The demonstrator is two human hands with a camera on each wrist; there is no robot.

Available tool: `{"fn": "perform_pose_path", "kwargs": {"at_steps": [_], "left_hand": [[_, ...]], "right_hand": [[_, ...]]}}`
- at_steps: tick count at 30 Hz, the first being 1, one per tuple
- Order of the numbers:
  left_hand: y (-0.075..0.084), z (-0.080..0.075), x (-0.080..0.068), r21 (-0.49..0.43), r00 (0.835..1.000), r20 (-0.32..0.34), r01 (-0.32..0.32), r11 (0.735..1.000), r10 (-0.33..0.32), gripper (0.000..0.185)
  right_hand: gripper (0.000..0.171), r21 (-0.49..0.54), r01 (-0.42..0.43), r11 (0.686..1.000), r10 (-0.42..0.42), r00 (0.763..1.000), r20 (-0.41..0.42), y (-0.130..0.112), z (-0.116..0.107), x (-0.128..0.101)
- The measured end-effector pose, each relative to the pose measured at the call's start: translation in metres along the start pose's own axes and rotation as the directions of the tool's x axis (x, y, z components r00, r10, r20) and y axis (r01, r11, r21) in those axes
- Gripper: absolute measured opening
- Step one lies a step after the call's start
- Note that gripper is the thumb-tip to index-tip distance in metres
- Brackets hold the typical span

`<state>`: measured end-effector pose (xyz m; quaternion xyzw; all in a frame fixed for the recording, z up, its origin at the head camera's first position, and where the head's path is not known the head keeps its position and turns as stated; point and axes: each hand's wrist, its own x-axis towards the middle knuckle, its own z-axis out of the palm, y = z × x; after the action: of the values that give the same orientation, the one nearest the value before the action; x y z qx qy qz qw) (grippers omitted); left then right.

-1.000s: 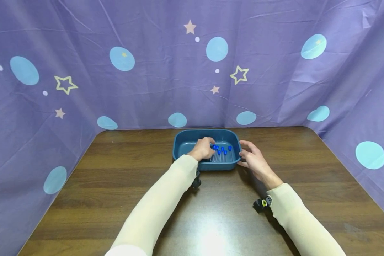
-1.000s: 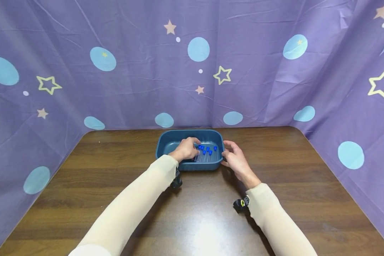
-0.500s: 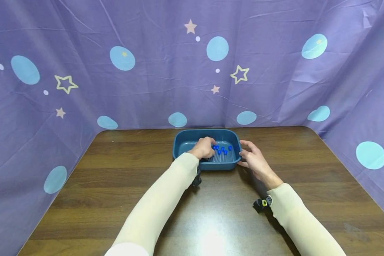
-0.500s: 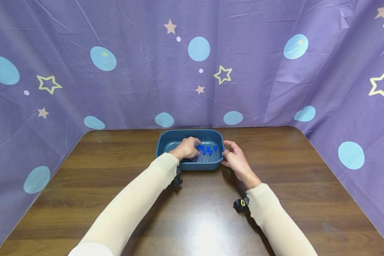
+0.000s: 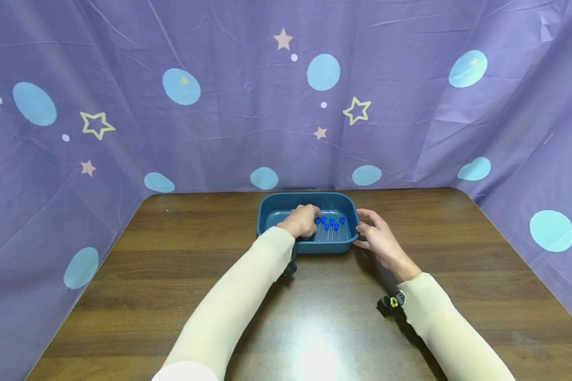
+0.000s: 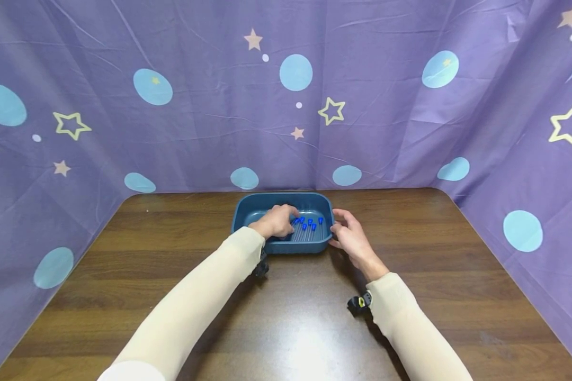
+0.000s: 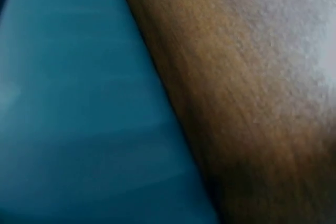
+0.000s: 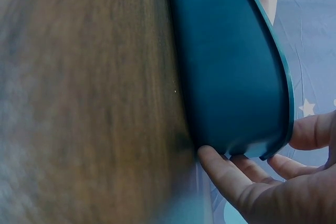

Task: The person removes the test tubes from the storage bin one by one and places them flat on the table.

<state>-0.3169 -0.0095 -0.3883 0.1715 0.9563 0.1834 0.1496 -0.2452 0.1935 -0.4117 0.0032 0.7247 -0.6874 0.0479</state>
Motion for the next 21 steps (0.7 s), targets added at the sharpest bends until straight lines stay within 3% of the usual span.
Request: {"fn": "perform_pose_path", "kwargs": {"at_steps": [9,21], "left_hand": [[0.0043,-0.0001,-0.0041,0.101,0.999,-0.003,-0.036,0.994,0.037,0.052],[0.0032,0.0024,-0.0037,0.136,0.999,-0.025,-0.044,0.990,0.048,0.047]], "right_hand": [[0.053,0.005,0.001,1.000,-0.001,1.000,0.002,-0.0018,-0.0002,-0.0011],[0.052,0.002,-0.001,1.000,0.001,1.000,0.006,-0.0013,0.0009,-0.0010]]}}
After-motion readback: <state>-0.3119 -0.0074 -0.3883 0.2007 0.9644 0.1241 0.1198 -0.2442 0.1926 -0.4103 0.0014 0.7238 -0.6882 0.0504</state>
